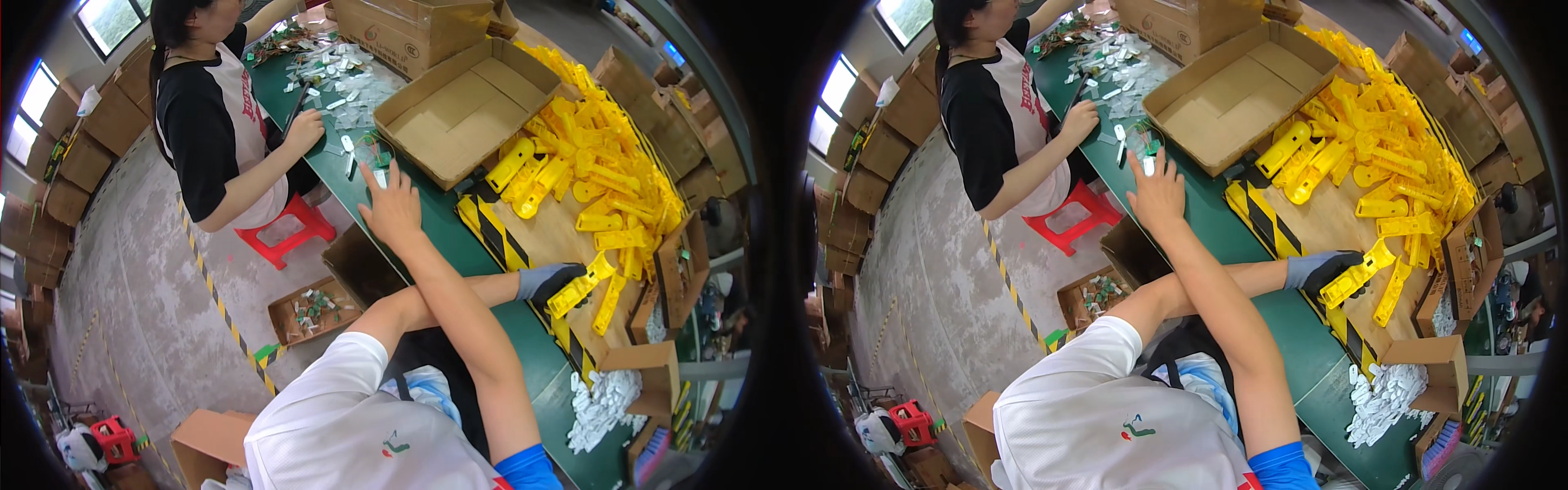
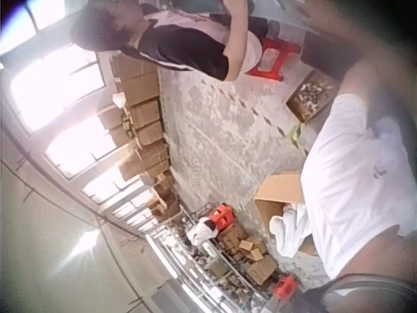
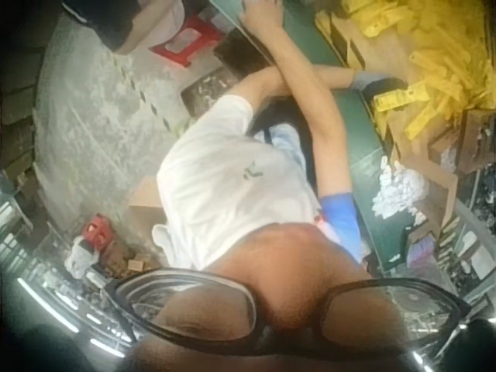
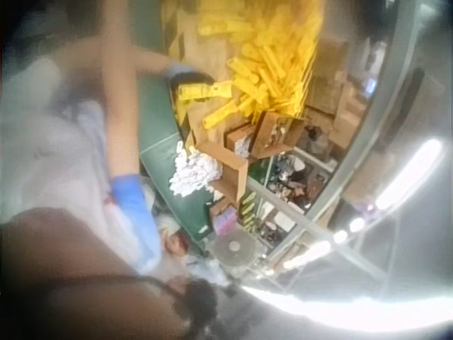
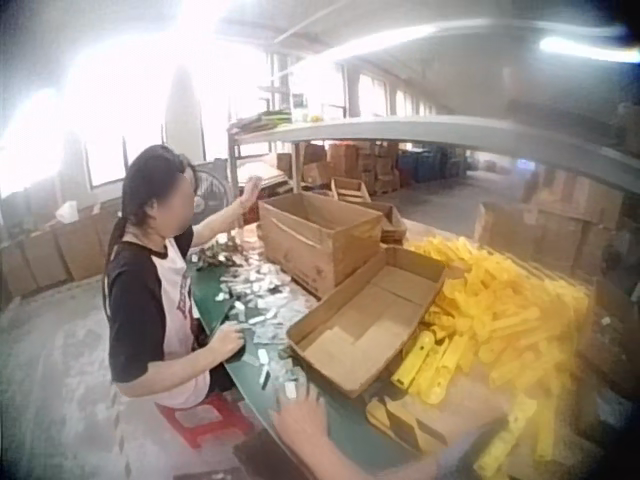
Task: The person assembles flashlights by fitting circuit boards, attached wires, and switch pieces into yellow plastic casings by hand.
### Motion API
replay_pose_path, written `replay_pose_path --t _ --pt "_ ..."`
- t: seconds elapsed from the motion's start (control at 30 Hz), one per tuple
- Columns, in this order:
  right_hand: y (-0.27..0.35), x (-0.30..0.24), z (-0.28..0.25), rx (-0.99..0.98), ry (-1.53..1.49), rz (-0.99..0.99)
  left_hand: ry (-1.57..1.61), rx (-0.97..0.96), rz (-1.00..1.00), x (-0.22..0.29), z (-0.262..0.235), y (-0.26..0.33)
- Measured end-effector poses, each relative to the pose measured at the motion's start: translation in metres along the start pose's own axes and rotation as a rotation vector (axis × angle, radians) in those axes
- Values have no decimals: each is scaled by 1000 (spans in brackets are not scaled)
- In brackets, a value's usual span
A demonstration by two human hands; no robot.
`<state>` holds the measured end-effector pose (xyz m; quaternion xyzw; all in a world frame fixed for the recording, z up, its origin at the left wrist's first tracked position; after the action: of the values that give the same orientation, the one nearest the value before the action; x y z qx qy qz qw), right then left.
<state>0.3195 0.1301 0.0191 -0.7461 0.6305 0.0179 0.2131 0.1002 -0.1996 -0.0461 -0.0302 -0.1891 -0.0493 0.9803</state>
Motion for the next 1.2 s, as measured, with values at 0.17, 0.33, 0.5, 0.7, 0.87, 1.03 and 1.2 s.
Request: replay_pose_path --t 0.17,0.33,0.5,0.7,0.87,1.03,1.2 --pt "-39 -32 21 -71 145 -136 -182 70 218 20 -15 -6" --pt "-46 -35 41 194 30 -176 -213 88 315 18 -9 -6" --pt "-18 -18 20 116 -10 -333 -258 22 390 31 11 26" --pt "64 67 -111 340 -400 45 -263 -59 491 35 -35 21" --pt "201 132 -195 573 -659 389 -267 -91 560 6 -119 -20" --pt "380 233 -197 796 -649 764 -132 18 161 10 -21 -18" --pt "451 265 -169 696 -557 969 -100 59 170 11 -21 -14"
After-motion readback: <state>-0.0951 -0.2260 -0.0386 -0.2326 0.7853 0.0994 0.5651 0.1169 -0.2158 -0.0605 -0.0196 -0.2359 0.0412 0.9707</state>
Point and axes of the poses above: each hand's wrist, its own y-axis away from the middle knuckle, its own z-axis out of the palm, x = y × z, the point moved 10 cm from there along -y, towards the middle knuckle, and after that the axes turned 1 degree about y, right-handed, at the moved point
